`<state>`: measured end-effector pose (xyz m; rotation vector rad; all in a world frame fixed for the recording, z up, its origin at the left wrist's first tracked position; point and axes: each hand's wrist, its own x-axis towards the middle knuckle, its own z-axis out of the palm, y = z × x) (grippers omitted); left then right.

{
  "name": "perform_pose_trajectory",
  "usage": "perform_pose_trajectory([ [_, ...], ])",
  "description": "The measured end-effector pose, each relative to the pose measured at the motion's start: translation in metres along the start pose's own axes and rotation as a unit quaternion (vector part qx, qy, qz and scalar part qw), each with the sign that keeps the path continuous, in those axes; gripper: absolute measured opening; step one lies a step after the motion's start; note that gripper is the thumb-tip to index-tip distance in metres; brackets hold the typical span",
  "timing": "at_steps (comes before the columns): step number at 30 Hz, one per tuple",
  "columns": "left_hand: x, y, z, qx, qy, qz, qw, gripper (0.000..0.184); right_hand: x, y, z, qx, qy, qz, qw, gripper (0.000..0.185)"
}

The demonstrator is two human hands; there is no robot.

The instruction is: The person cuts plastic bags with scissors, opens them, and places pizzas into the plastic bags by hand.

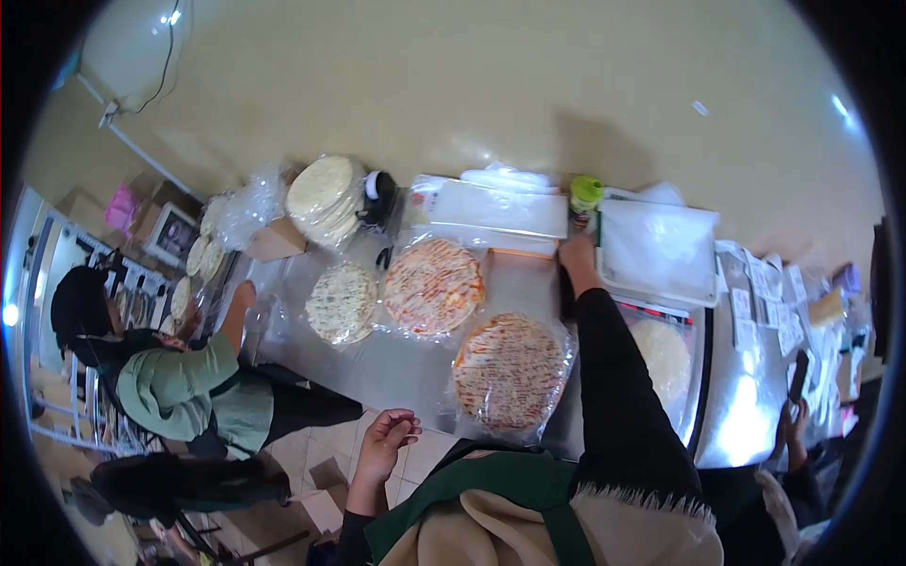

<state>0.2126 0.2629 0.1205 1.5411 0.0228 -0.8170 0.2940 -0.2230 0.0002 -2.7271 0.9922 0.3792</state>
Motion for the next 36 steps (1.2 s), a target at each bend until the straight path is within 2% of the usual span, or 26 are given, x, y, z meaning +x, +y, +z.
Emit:
perform_pose_trajectory([
  [1,-0.002,0.001,-0.004,-0.003,0.014,0.005,1.0,0.017,0.001,0.0,-0.004,-0.025,0.015,-0.003,1.0,0.059],
  [2,-0.004,0.001,-0.008,-0.007,0.029,0.009,1.0,0.018,0.019,0.005,0.008,0.006,0.044,0.034,0.998,0.065],
  [3,-0.005,0.003,-0.009,-0.006,0.038,0.017,0.999,0.019,0.024,0.006,0.006,-0.032,-0.003,0.047,0.998,0.068],
  [5,-0.005,0.008,-0.012,0.001,0.052,0.015,0.999,0.017,0.031,0.011,0.016,-0.015,-0.024,0.023,0.999,0.07],
  [7,-0.002,0.016,-0.011,0.017,0.046,0.028,0.998,0.017,0.064,0.029,0.052,0.008,0.102,0.11,0.989,0.056],
  [8,-0.002,0.02,-0.009,0.022,0.047,0.033,0.998,0.017,0.097,0.047,0.083,-0.07,0.139,0.082,0.984,0.061],
  [9,0.0,0.023,-0.009,0.014,0.065,0.026,0.997,0.017,0.03,0.01,0.005,-0.1,0.024,0.034,0.994,0.056],
  [10,0.004,0.027,-0.01,0.02,0.047,0.04,0.998,0.017,0.019,0.006,0.003,-0.105,0.099,0.035,0.989,0.047],
  [11,0.007,0.031,-0.012,0.028,0.026,0.056,0.998,0.018,0.007,0.003,0.011,0.02,0.237,0.054,0.97,0.041],
  [12,0.009,0.035,-0.013,0.025,0.036,0.055,0.998,0.018,-0.004,0.001,0.017,0.148,0.366,0.074,0.916,0.037],
  [13,0.011,0.041,-0.013,0.028,0.027,0.061,0.997,0.018,-0.018,-0.002,0.015,0.149,0.365,0.068,0.917,0.037],
  [15,0.016,0.046,-0.016,0.038,0.01,0.071,0.997,0.019,-0.053,-0.008,0.002,0.196,0.429,-0.084,0.878,0.028],
  [17,0.023,0.05,-0.02,0.044,-0.002,0.077,0.996,0.022,-0.13,-0.049,-0.04,0.381,0.291,-0.182,0.858,0.018],
  [19,0.027,0.052,-0.021,0.051,-0.026,0.083,0.995,0.025,-0.17,-0.085,-0.036,0.492,0.203,-0.256,0.807,0.018],
  [20,0.028,0.053,-0.02,0.046,-0.024,0.089,0.995,0.03,-0.207,-0.111,-0.052,0.504,0.168,-0.265,0.805,0.023],
  [22,0.032,0.051,-0.021,0.045,-0.037,0.099,0.993,0.036,-0.257,-0.149,-0.062,0.568,0.121,-0.416,0.699,0.03],
  [24,0.039,0.041,-0.029,0.051,-0.089,0.157,0.982,0.053,-0.298,-0.178,-0.064,0.503,0.094,-0.489,0.707,0.033],
  [25,0.038,0.04,-0.031,0.052,-0.099,0.161,0.981,0.053,-0.315,-0.19,-0.065,0.462,0.098,-0.54,0.697,0.033],
  [27,0.034,0.039,-0.038,0.172,-0.096,0.275,0.941,0.069,-0.344,-0.214,-0.046,0.434,0.099,-0.567,0.693,0.031],
  [28,0.028,0.04,-0.044,0.173,-0.102,0.283,0.938,0.069,-0.351,-0.224,-0.04,0.409,0.095,-0.596,0.684,0.03],
  [30,0.013,0.035,-0.054,0.158,-0.106,0.25,0.949,0.078,-0.361,-0.234,-0.035,0.414,0.081,-0.591,0.688,0.028],
  [34,-0.004,0.025,-0.079,0.144,-0.105,0.252,0.951,0.078,-0.38,-0.255,-0.022,0.417,0.058,-0.579,0.698,0.024],
  [36,-0.013,0.02,-0.094,0.105,-0.092,0.206,0.969,0.074,-0.39,-0.268,-0.013,0.426,0.081,-0.577,0.692,0.023],
])
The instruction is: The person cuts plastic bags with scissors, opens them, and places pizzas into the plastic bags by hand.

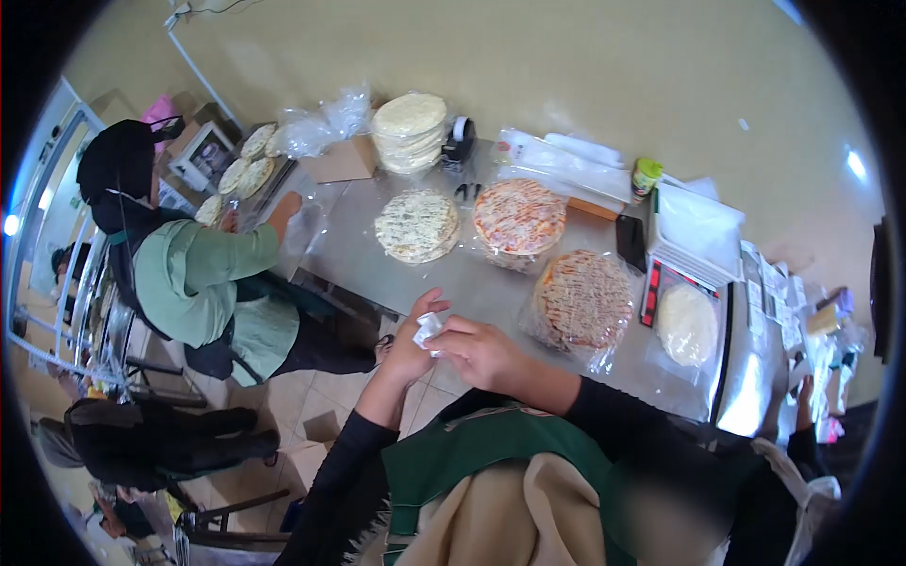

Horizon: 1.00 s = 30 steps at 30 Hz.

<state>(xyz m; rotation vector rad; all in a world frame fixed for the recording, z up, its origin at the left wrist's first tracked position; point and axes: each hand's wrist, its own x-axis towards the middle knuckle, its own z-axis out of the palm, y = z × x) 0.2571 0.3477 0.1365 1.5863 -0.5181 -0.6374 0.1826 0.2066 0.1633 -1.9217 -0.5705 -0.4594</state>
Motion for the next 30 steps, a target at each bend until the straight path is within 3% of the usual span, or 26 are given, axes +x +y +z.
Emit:
perform_pose_trajectory([
  [6,-0.032,-0.023,-0.027,-0.079,0.002,-0.011,0.997,0.063,-0.009,-0.01,0.05,-0.006,0.076,-0.007,0.997,0.021],
  [8,-0.04,-0.02,-0.03,-0.143,0.011,-0.042,0.989,0.057,-0.009,-0.01,0.055,-0.034,0.056,-0.002,0.998,0.019],
  [10,-0.047,-0.012,-0.043,-0.327,0.015,-0.099,0.94,0.055,-0.012,0.005,0.053,-0.038,0.08,0.0,0.996,0.02],
  [11,-0.05,-0.007,-0.051,-0.344,0.032,-0.088,0.934,0.047,-0.017,0.012,0.043,-0.057,0.083,0.065,0.993,0.018],
  [12,-0.051,-0.007,-0.059,-0.347,0.027,-0.084,0.934,0.047,-0.023,0.02,0.031,-0.075,0.084,0.13,0.985,0.017],
  [14,-0.058,-0.014,-0.076,-0.313,0.108,-0.062,0.942,0.04,-0.033,0.03,-0.004,-0.151,0.18,0.205,0.95,0.017],
  [17,-0.076,-0.076,-0.097,-0.27,0.175,-0.153,0.934,0.039,-0.046,0.061,-0.098,-0.214,0.301,0.285,0.884,0.017],
  [19,-0.091,-0.105,-0.091,-0.271,0.204,-0.238,0.91,0.04,-0.058,0.089,-0.143,-0.269,0.345,0.267,0.859,0.015],
  [20,-0.099,-0.119,-0.085,-0.288,0.201,-0.272,0.896,0.04,-0.064,0.106,-0.165,-0.27,0.348,0.265,0.858,0.015],
  [22,-0.105,-0.141,-0.062,-0.31,0.234,-0.325,0.862,0.038,-0.073,0.142,-0.207,-0.405,0.344,0.29,0.796,0.011],
  [24,-0.11,-0.231,-0.073,-0.302,0.12,-0.343,0.881,0.036,-0.073,0.175,-0.246,-0.417,0.336,0.319,0.782,0.011],
  [25,-0.106,-0.246,-0.073,-0.296,0.122,-0.345,0.882,0.036,-0.069,0.192,-0.265,-0.431,0.325,0.343,0.769,0.011],
  [26,-0.099,-0.255,-0.071,-0.16,0.032,-0.287,0.944,0.036,-0.065,0.207,-0.283,-0.426,0.33,0.345,0.769,0.011],
  [27,-0.092,-0.256,-0.067,-0.019,-0.061,-0.222,0.973,0.036,-0.062,0.223,-0.3,-0.478,0.278,0.385,0.739,0.013],
  [28,-0.083,-0.241,-0.059,-0.013,-0.06,-0.228,0.972,0.036,-0.061,0.236,-0.313,-0.525,0.222,0.423,0.705,0.016],
  [30,-0.06,-0.184,-0.039,-0.23,0.054,-0.359,0.903,0.037,-0.057,0.257,-0.33,-0.536,0.191,0.463,0.679,0.019],
])
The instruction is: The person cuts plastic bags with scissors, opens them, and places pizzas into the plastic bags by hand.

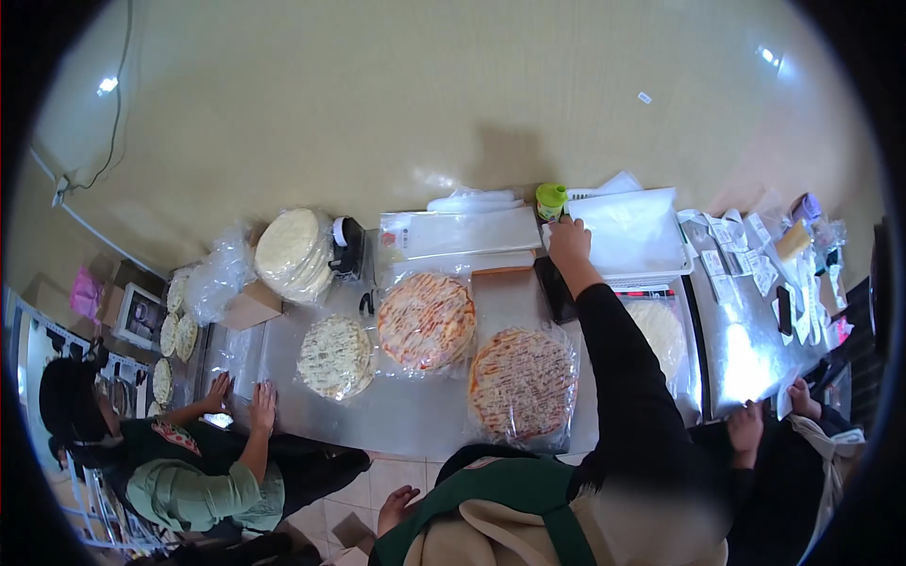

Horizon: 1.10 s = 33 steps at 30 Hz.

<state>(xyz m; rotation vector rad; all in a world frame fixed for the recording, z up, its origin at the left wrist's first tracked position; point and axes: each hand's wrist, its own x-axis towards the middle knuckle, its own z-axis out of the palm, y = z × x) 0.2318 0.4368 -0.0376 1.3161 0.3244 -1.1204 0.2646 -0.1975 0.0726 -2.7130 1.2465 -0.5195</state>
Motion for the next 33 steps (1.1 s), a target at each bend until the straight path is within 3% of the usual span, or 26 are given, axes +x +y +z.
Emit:
perform_pose_trajectory([
  [1,-0.014,0.025,0.027,0.004,0.004,-0.007,1.0,0.037,0.008,0.004,0.004,-0.048,-0.025,0.014,0.998,0.022],
  [3,-0.037,0.062,0.069,0.015,0.1,0.012,0.995,0.038,0.014,0.011,-0.009,-0.026,-0.029,0.046,0.998,0.026],
  [6,-0.044,0.074,0.076,-0.02,0.165,0.026,0.986,0.038,0.019,0.05,0.006,-0.036,0.025,0.123,0.992,0.045],
  [8,-0.041,0.072,0.07,-0.032,0.172,0.02,0.984,0.038,0.016,0.076,0.004,-0.102,-0.033,0.226,0.968,0.058],
  [10,-0.031,0.059,0.055,-0.048,0.175,0.016,0.983,0.038,0.009,0.108,0.014,-0.1,-0.105,0.269,0.952,0.06],
  [11,-0.02,0.05,0.039,-0.046,0.128,0.007,0.991,0.037,0.003,0.116,0.018,-0.054,-0.121,0.277,0.952,0.05],
  [12,-0.016,0.045,0.031,-0.043,0.081,-0.002,0.996,0.037,0.009,0.116,0.016,-0.052,-0.123,0.275,0.952,0.05],
  [14,-0.019,0.056,0.055,-0.023,0.098,-0.006,0.995,0.037,0.018,0.118,0.008,-0.05,-0.201,0.238,0.949,0.039],
  [15,-0.02,0.06,0.065,-0.001,0.112,-0.011,0.994,0.037,0.016,0.114,0.012,-0.104,-0.139,0.209,0.962,0.026],
  [18,-0.006,0.047,0.047,0.024,0.057,-0.001,0.998,0.035,0.017,0.112,0.018,-0.073,-0.173,0.206,0.96,0.024],
  [19,-0.009,0.047,0.052,0.023,0.052,-0.001,0.998,0.035,0.014,0.113,0.021,-0.056,-0.138,0.213,0.966,0.022],
  [21,-0.021,0.06,0.076,0.023,0.117,0.008,0.993,0.033,0.013,0.127,0.028,-0.044,-0.127,0.207,0.969,0.019],
  [23,-0.022,0.06,0.074,0.037,0.118,0.019,0.992,0.033,0.009,0.125,0.014,-0.027,-0.115,0.199,0.973,0.019],
  [28,-0.03,0.055,0.063,0.089,0.119,0.065,0.987,0.035,-0.009,0.099,-0.043,0.105,0.007,0.121,0.987,0.019],
  [33,-0.059,0.075,0.07,0.141,0.066,0.13,0.979,0.033,-0.036,0.021,-0.098,0.262,-0.058,-0.025,0.963,0.016],
])
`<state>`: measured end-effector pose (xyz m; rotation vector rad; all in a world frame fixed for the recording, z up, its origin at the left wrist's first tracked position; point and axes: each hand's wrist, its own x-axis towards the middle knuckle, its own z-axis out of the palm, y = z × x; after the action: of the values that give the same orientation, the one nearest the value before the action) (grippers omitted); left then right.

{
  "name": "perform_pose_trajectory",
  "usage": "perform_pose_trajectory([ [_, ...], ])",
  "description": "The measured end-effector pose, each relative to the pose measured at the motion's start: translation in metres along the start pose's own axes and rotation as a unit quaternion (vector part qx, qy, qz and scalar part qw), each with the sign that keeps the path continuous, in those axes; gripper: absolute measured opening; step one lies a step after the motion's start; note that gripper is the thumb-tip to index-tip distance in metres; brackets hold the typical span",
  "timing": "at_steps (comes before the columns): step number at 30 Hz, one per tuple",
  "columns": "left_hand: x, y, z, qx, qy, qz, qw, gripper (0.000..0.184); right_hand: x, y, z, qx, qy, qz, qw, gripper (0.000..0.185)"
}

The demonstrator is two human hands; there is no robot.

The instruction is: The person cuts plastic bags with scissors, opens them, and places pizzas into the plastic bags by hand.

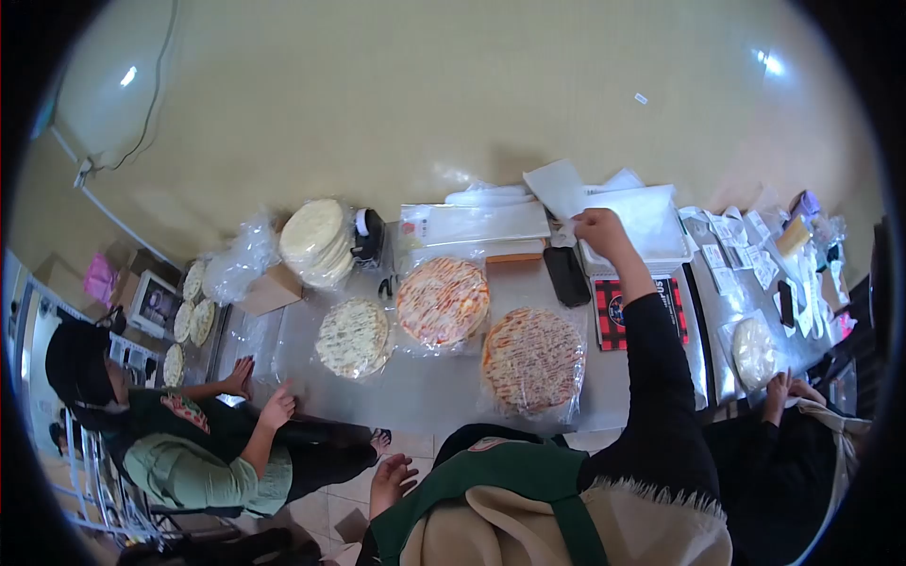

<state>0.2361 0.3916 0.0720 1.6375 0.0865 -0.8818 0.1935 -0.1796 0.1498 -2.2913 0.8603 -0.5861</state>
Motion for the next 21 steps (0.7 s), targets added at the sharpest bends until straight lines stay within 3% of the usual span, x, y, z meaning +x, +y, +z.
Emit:
perform_pose_trajectory([
  [1,-0.002,0.004,0.0,-0.008,0.001,0.007,1.0,0.033,-0.01,-0.026,0.002,0.04,-0.027,-0.028,0.998,0.013],
  [3,-0.008,0.01,-0.004,-0.074,-0.032,0.035,0.996,0.034,-0.044,-0.087,0.008,0.342,-0.155,0.029,0.926,0.008],
  [5,-0.006,0.017,-0.013,-0.069,-0.064,0.081,0.992,0.037,-0.074,-0.135,0.016,0.349,-0.258,0.0,0.901,0.014],
  [9,-0.014,0.054,-0.026,-0.06,-0.165,0.2,0.964,0.055,-0.136,-0.203,0.042,0.416,-0.489,0.0,0.767,0.011],
  [10,-0.017,0.061,-0.027,-0.068,-0.184,0.237,0.952,0.06,-0.152,-0.217,0.049,0.406,-0.5,-0.002,0.765,0.011],
  [12,-0.022,0.075,-0.023,-0.087,-0.194,0.28,0.936,0.068,-0.183,-0.239,0.064,0.471,-0.612,0.023,0.635,0.013],
  [13,-0.025,0.078,-0.025,-0.092,-0.212,0.322,0.918,0.075,-0.197,-0.247,0.072,0.462,-0.62,0.025,0.633,0.013],
  [14,-0.024,0.076,-0.03,-0.102,-0.205,0.324,0.918,0.075,-0.208,-0.253,0.082,0.47,-0.648,0.022,0.599,0.014],
  [15,-0.021,0.072,-0.036,-0.123,-0.285,0.286,0.907,0.061,-0.217,-0.256,0.09,0.476,-0.675,0.021,0.564,0.016],
  [16,-0.02,0.067,-0.039,-0.143,-0.364,0.249,0.886,0.047,-0.221,-0.251,0.103,0.464,-0.682,0.021,0.564,0.016],
  [17,-0.026,0.065,-0.04,-0.154,-0.359,0.258,0.884,0.047,-0.223,-0.248,0.117,0.478,-0.692,0.003,0.541,0.015],
  [19,-0.04,0.061,-0.041,-0.121,-0.322,0.223,0.912,0.026,-0.223,-0.252,0.121,0.481,-0.709,-0.015,0.516,0.017],
  [21,-0.052,0.063,-0.046,-0.166,-0.26,0.248,0.919,0.02,-0.228,-0.264,0.1,0.356,-0.689,-0.029,0.63,0.022],
])
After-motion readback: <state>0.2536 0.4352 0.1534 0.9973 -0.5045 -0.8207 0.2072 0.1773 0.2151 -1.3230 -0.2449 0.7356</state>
